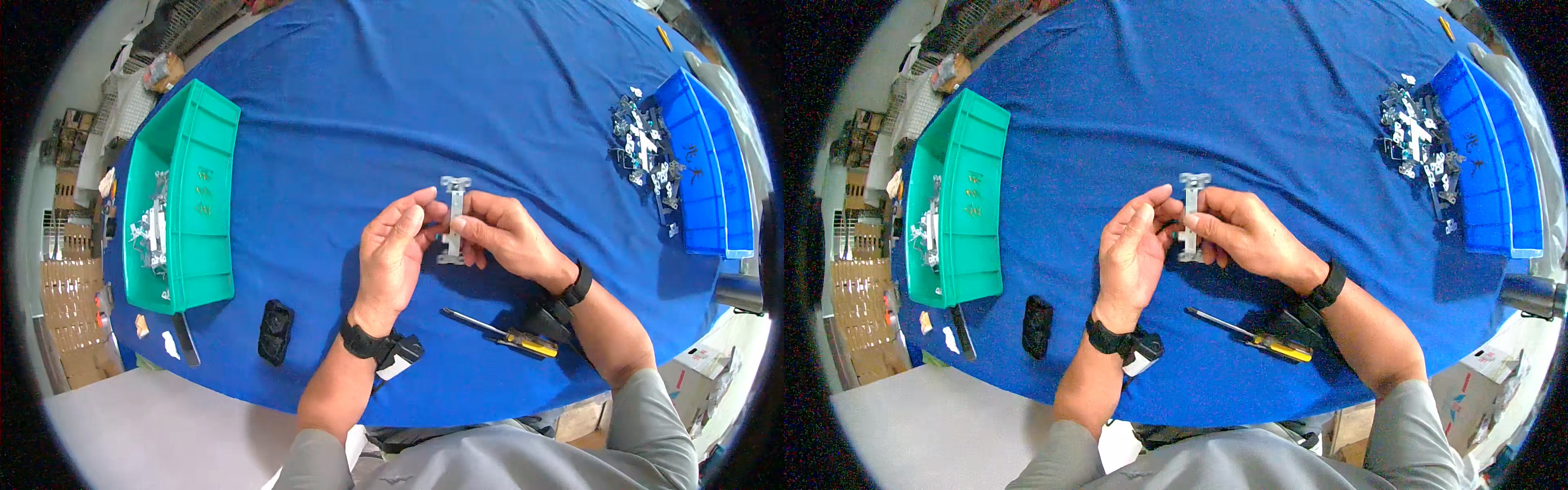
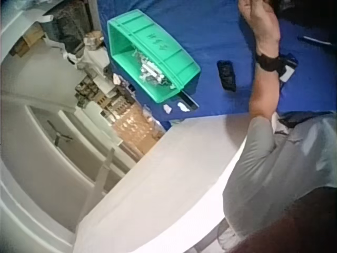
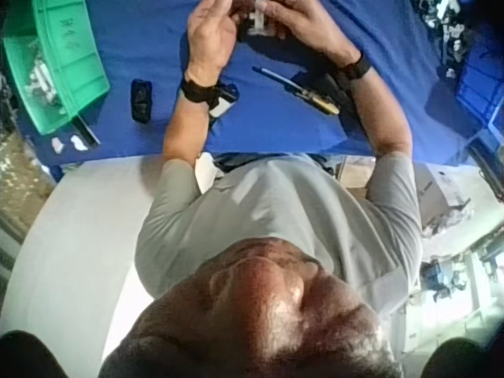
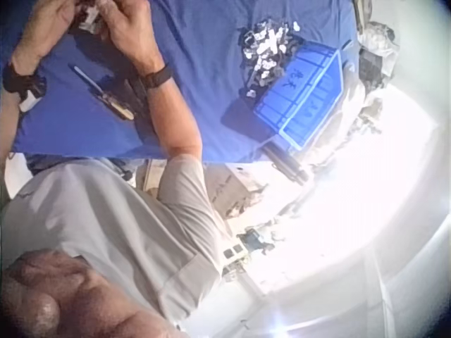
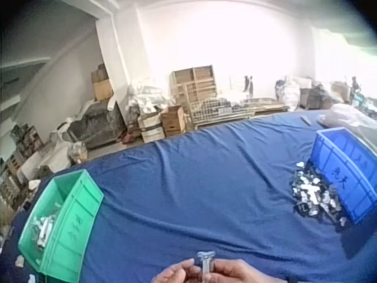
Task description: Manually assemble components of an electrical outlet using a screwdriver.
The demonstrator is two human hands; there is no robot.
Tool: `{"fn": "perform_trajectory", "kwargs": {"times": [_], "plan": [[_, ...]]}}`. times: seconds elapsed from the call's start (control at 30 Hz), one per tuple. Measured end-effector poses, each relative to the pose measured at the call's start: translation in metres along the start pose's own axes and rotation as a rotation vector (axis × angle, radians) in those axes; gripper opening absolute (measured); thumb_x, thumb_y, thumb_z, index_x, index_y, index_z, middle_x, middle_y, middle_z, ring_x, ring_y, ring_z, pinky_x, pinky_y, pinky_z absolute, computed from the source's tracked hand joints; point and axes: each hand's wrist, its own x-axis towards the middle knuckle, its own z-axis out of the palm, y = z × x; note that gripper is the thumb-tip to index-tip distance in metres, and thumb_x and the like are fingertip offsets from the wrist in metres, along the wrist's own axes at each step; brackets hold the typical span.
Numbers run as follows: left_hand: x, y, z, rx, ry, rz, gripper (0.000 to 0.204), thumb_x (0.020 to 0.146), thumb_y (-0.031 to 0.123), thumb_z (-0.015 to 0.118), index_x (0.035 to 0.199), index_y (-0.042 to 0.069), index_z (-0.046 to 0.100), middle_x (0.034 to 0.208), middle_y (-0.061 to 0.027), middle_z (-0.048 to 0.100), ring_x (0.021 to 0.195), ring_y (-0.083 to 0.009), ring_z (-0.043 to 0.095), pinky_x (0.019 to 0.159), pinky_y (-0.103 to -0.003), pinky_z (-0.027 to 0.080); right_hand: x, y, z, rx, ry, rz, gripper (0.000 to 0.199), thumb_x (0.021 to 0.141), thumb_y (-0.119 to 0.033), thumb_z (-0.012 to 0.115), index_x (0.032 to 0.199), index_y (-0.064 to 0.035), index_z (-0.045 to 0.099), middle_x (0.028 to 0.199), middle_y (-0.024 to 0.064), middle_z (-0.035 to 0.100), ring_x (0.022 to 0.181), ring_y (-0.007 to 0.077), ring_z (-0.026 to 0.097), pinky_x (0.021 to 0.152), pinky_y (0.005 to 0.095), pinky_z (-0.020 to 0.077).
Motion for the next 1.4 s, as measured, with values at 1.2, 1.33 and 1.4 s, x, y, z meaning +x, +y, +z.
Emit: {"fn": "perform_trajectory", "kwargs": {"times": [1.2,1.33,1.4], "plan": [[-0.004,0.01,0.006,0.082,-0.068,-0.173,0.036,0.104,0.032,0.048,0.121,0.001,0.053,0.1,-0.0183,0.069,0.083,-0.0258,0.072,0.066,-0.034,0.061,0.006,0.008,0.0,-0.547,0.268,-0.462,0.013,0.091,-0.006,0.067,0.102,-0.0013,0.067,0.083,0.0065,0.064,0.074,0.0162,0.063,0.065,0.0287,0.051],[-0.002,0.007,-0.005,-0.036,-0.055,-0.127,0.04,0.105,0.034,0.045,0.127,0.001,0.052,0.109,-0.0152,0.066,0.092,-0.0275,0.07,0.077,-0.037,0.06,0.004,0.006,-0.001,-0.096,0.447,-0.175,0.016,0.094,-0.014,0.068,0.1,0.0012,0.066,0.076,0.0025,0.064,0.063,0.0051,0.058,0.051,0.0211,0.0479],[-0.001,0.0,-0.001,0.07,0.003,0.023,0.039,0.104,0.028,0.048,0.133,0.002,0.05,0.118,-0.0127,0.062,0.103,-0.0251,0.066,0.085,-0.038,0.058,0.005,0.005,-0.001,-0.073,0.459,-0.132,0.016,0.093,-0.014,0.069,0.099,0.0012,0.065,0.075,0.0028,0.064,0.061,0.006,0.059,0.051,0.0218,0.0481]]}}
